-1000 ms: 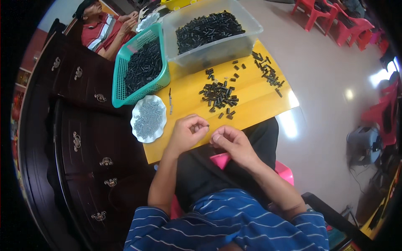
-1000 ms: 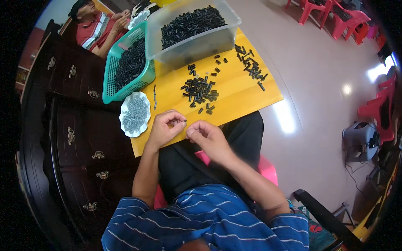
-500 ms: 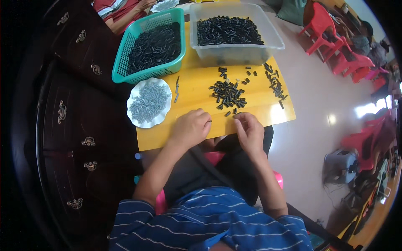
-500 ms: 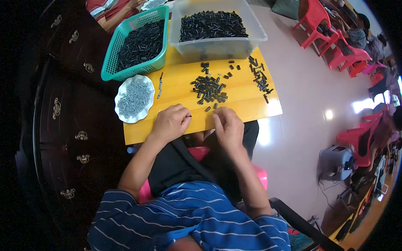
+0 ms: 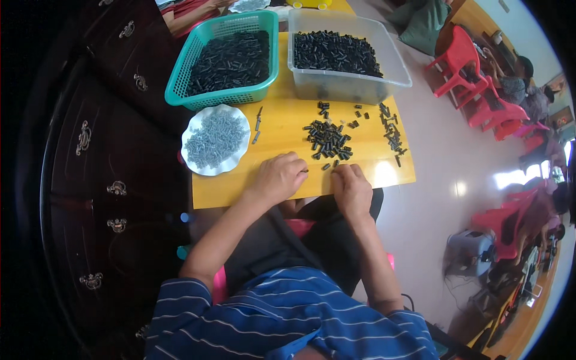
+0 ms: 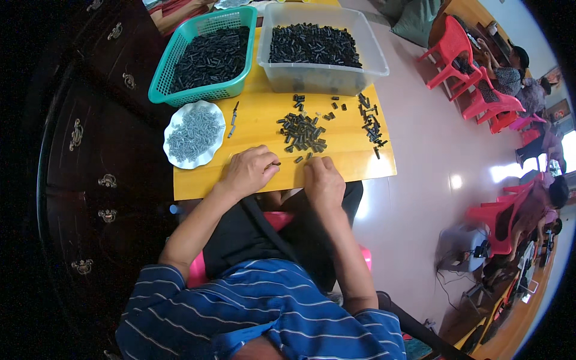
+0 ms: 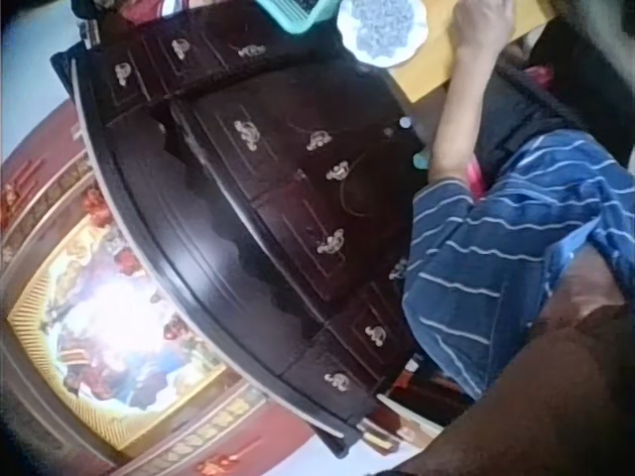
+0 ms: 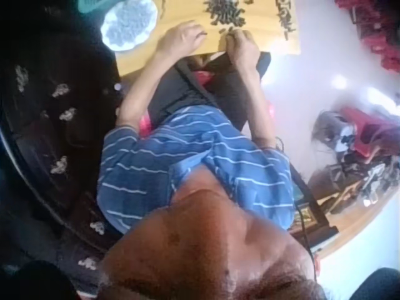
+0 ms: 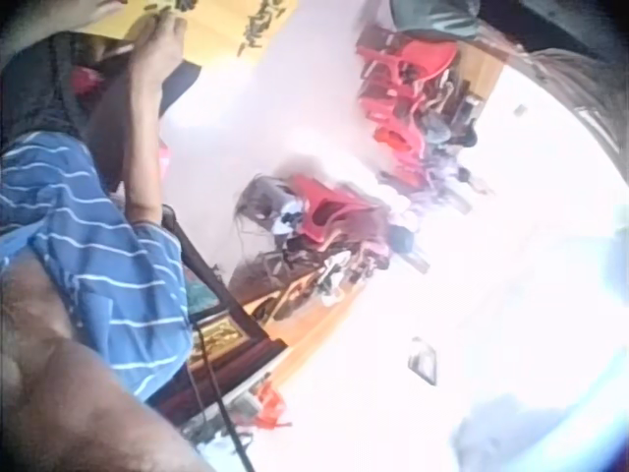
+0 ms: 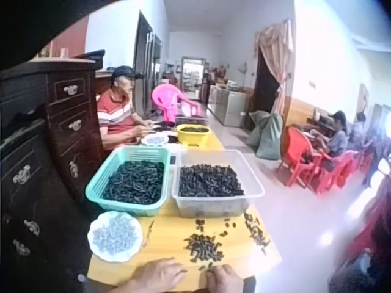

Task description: The person picks up black plastic cylinders and small metal pins from containers on a table, joins them together by hand, and places the assembled units into a red bag.

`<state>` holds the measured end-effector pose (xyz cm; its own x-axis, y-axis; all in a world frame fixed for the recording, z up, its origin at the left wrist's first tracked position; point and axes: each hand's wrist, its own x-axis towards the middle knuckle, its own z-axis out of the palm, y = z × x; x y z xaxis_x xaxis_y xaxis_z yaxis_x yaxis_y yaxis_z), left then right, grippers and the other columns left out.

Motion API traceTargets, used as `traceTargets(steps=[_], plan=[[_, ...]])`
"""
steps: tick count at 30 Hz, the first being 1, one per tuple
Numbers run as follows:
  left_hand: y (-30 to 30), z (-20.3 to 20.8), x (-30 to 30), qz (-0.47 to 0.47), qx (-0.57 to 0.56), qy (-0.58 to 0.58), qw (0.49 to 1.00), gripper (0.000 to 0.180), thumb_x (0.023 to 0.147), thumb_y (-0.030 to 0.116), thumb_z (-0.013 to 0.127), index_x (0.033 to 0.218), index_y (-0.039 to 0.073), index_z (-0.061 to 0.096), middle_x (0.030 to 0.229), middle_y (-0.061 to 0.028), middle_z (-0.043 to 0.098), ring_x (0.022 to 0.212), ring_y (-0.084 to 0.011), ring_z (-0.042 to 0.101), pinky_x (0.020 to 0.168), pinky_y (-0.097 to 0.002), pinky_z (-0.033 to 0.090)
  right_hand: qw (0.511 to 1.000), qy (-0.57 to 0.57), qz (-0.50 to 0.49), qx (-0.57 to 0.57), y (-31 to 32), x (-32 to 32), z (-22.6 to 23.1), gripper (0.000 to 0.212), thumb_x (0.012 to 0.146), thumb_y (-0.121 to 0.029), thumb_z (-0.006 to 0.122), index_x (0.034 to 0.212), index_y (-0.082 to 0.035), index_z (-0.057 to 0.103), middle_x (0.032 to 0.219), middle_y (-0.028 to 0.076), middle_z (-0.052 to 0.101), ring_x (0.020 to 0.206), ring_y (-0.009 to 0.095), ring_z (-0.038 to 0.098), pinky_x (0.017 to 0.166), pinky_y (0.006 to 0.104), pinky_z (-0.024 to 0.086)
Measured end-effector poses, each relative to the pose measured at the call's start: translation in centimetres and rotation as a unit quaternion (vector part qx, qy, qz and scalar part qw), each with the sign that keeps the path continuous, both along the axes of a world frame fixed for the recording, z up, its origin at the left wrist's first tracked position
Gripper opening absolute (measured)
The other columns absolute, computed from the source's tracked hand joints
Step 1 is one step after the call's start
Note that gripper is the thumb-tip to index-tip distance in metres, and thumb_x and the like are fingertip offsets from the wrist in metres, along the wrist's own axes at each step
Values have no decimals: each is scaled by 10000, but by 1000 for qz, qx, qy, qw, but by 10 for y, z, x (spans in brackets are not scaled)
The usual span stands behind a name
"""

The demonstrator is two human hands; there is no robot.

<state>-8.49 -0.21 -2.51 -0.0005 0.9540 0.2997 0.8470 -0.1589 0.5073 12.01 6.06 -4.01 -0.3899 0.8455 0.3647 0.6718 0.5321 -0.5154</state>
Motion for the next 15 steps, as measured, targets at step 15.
traceTargets(steps=[15], plan=[[-21, 26, 10, 55, -14, -316, 947, 120, 898, -11, 647, 1007, -7, 699, 821, -39, 684, 700, -64, 627, 641, -236, 502, 836, 362, 121, -394, -11, 22, 9, 113, 981, -97, 637, 1073, -37, 612, 935, 33, 678, 784, 104, 627, 704, 257, 512]])
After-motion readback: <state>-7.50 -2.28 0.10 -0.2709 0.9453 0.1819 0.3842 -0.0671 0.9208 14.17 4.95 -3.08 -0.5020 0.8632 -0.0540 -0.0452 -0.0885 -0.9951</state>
